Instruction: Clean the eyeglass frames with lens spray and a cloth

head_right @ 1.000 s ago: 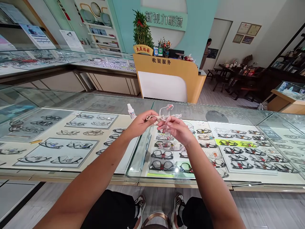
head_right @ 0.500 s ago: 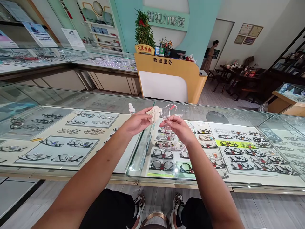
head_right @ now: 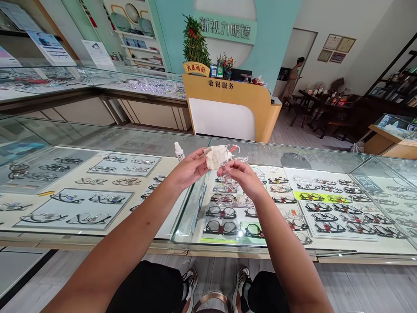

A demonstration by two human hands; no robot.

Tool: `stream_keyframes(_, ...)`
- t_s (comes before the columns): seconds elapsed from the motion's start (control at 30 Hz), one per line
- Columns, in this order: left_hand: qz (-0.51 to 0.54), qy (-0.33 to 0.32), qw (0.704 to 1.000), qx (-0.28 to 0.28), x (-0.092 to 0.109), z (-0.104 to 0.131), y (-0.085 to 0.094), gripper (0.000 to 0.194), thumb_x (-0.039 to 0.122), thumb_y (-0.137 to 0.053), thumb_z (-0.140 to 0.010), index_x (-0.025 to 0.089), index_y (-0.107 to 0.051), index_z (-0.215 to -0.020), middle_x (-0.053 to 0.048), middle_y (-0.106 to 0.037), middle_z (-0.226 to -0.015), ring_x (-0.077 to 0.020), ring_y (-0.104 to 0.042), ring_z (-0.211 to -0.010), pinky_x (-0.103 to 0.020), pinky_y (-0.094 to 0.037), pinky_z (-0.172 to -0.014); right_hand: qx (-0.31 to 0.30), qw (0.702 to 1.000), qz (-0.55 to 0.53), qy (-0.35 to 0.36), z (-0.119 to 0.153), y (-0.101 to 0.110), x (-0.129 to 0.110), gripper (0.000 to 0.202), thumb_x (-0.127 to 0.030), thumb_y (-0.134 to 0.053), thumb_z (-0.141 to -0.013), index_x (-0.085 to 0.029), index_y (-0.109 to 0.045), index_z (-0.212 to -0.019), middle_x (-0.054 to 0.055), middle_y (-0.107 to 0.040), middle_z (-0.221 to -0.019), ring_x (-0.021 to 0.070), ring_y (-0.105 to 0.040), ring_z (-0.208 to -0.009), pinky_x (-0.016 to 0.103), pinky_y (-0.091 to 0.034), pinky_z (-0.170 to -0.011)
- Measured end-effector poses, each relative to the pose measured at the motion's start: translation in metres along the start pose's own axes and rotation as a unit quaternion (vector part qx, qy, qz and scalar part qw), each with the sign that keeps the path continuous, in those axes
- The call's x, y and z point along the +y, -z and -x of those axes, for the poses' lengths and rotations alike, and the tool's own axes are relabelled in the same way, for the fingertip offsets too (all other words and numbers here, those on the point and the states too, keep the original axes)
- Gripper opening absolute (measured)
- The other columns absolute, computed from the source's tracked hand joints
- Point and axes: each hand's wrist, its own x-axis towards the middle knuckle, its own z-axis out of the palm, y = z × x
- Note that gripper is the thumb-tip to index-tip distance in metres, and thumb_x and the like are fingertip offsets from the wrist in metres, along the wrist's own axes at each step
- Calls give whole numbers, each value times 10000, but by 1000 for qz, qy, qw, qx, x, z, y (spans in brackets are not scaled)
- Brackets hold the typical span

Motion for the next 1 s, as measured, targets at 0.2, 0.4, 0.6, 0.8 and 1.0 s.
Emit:
stream_keyframes(0.2, -62, -42, 996, -58, -3, 13, -18, 492, 456, -918, -842, 190, -653, -1160, -21, -757, -950, -136, -687, -786, -300, -552, -806, -19, 1000, 14, -8, 1, -5, 1, 249, -452, -810, -926, -235, -689, -917, 46, -783, -985, 221, -697, -987, 380, -493, -937)
stream_keyframes(0.4, -106, -30, 987, -116, -8, 17, -23, 550, 515, -862, -886, 190, -665, -1283, 0, -675, -865, -120, -595, -671, -289, -487, -685, -14, 1000, -7, -24, 3, -10, 5, 288, -483, -865, -867, -227, -751, -930, 51, -802, -950, 228, -720, -974, 399, -495, -985)
stream_keyframes(0.6, -105, -23, 985, -133, -8, 16, -23, 547, 427, -919, -842, 184, -707, -1284, -6, -664, -876, -102, -563, -679, -261, -459, -650, -12, 999, -26, -25, 2, -14, 6, 281, -456, -891, -825, -231, -816, -976, 51, -807, -954, 234, -732, -895, 416, -527, -961)
stream_keyframes(0.8, -104, -80, 990, -50, -23, 14, -29, 492, 581, -906, -807, 160, -697, -952, 18, -625, -692, -85, -499, -538, -243, -403, -515, 5, 1000, 17, -19, 2, -16, 14, 292, -428, -872, -844, -245, -817, -1065, 44, -813, -965, 252, -725, -985, 425, -518, -1011)
stream_keyframes(1.0, -106, -55, 989, -87, -15, 7, -17, 546, 683, -804, -865, 160, -656, -811, -19, -640, -657, -122, -573, -538, -276, -468, -560, -3, 999, 37, -13, 1, -14, 15, 276, -424, -856, -866, -240, -820, -1068, 50, -821, -985, 257, -721, -1017, 431, -506, -1052)
